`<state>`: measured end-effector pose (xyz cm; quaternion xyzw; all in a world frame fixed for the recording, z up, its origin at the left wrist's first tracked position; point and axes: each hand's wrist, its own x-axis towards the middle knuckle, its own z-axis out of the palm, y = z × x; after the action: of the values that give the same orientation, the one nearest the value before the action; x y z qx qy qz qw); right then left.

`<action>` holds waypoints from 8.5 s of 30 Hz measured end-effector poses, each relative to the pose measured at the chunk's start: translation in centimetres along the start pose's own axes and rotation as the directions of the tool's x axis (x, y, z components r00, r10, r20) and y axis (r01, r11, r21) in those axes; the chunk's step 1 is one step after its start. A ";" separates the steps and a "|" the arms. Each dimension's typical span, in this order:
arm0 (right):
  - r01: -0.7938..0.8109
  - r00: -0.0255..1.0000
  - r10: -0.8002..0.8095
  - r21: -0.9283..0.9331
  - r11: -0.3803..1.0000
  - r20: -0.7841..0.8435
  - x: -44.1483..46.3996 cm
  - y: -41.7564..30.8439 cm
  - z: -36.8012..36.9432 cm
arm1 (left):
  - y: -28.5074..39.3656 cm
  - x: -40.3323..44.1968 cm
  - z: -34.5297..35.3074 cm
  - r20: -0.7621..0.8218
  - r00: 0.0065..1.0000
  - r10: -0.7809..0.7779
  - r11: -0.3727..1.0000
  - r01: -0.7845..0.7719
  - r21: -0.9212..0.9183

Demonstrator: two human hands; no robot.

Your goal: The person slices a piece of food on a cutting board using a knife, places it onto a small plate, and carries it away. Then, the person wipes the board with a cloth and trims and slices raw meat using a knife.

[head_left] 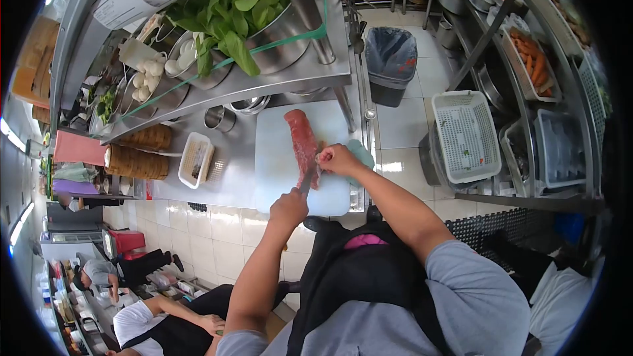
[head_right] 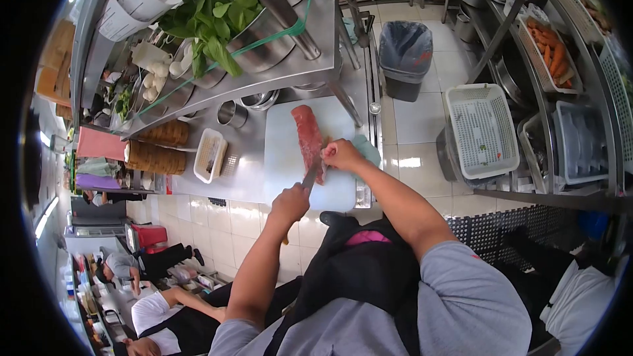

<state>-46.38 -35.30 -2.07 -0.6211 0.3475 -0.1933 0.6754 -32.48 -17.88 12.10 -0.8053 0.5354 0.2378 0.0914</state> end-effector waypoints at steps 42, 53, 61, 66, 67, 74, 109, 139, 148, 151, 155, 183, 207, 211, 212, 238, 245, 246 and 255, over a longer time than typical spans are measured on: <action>-0.060 0.997 0.054 0.120 0.991 0.052 -2.2 0.1 1.3 | -6.0 -3.0 5.9 -0.144 0.988 0.063 0.943 -0.012 0.334; -0.034 0.998 0.028 0.119 0.992 0.050 -3.4 0.4 1.9 | -9.2 -1.8 7.0 -0.161 0.979 0.123 0.947 -0.068 0.312; -0.082 0.997 0.082 0.112 0.990 0.006 -3.1 -0.2 2.7 | -9.5 -0.3 7.1 -0.119 0.988 0.102 0.967 -0.070 0.246; -0.058 0.998 0.058 0.049 0.997 0.000 -3.6 -0.5 2.1 | -11.8 -2.1 5.3 -0.223 0.959 0.176 0.943 -0.099 0.318; -0.086 0.996 0.085 0.057 0.995 0.018 -3.7 -0.5 2.3 | -12.1 -1.9 5.1 -0.232 0.953 0.193 0.942 -0.113 0.317; -0.104 0.992 0.109 -0.068 0.992 0.070 -4.1 -1.3 3.4 | -11.7 0.8 5.2 -0.170 0.965 0.202 0.934 -0.137 0.330; -0.102 0.987 0.118 -0.137 0.985 0.111 -6.4 -2.4 0.7 | -20.8 -3.2 6.3 -0.159 0.962 0.222 0.923 -0.155 0.352; 0.083 0.996 -0.083 -0.486 0.870 0.021 -4.7 -8.4 -6.8 | -12.6 -9.3 13.4 -0.242 0.895 -0.375 0.596 0.034 -0.802; 0.120 0.966 -0.256 -0.795 0.594 -0.046 0.8 -1.9 2.2 | -12.6 -7.0 16.4 -0.373 0.880 -0.295 0.625 -0.117 -0.772; 0.167 0.966 -0.256 -0.815 0.554 0.024 -0.5 -1.1 3.1 | -12.0 -7.3 15.3 -0.339 0.881 -0.330 0.552 -0.111 -0.826; 0.224 0.970 -0.212 -0.795 0.563 0.122 -0.9 -1.4 2.1 | -11.9 -7.6 15.3 -0.324 0.876 -0.356 0.480 -0.126 -0.868; 0.490 0.822 -0.458 -0.830 0.267 0.338 0.7 -9.8 1.1 | -11.0 -9.4 15.1 -0.040 0.891 -0.452 0.098 0.005 -0.995; -0.206 0.921 0.107 0.235 0.950 0.376 6.8 -16.3 2.9 | -5.8 -8.5 12.2 -0.171 0.966 -0.195 0.849 0.079 -0.522; -0.370 0.924 0.198 0.633 0.679 0.328 6.4 -15.2 4.4 | -6.7 -9.5 12.6 -0.319 0.930 -0.183 0.764 -0.070 -0.641; -0.368 0.925 0.197 0.637 0.677 0.326 6.3 -14.6 4.8 | -7.5 -9.8 12.8 -0.252 0.926 -0.282 0.680 0.008 -0.733; 0.038 0.895 -0.360 -0.758 0.651 -0.264 -6.9 -6.8 -2.5 | -14.6 -6.5 8.8 -0.207 0.921 -0.331 0.624 0.048 -0.780; 0.077 0.858 -0.477 -0.871 0.485 -0.190 -1.6 -12.6 3.4 | -16.4 -0.3 6.2 -0.304 0.934 -0.189 0.710 -0.084 -0.700; 0.138 0.850 -0.479 -0.783 0.607 -0.221 1.8 -13.2 4.9 | -16.4 0.6 6.1 -0.305 0.937 -0.174 0.709 -0.096 -0.699; -0.071 0.939 -0.269 -0.887 0.457 -0.213 23.5 -13.3 10.2 | -16.7 7.2 3.8 -0.507 0.842 0.186 0.821 -0.417 -0.391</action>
<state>-20.81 -46.44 5.36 -0.8588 0.4650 -0.1237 0.1758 -16.15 -15.37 3.51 -0.7361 0.5882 0.1848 -0.2794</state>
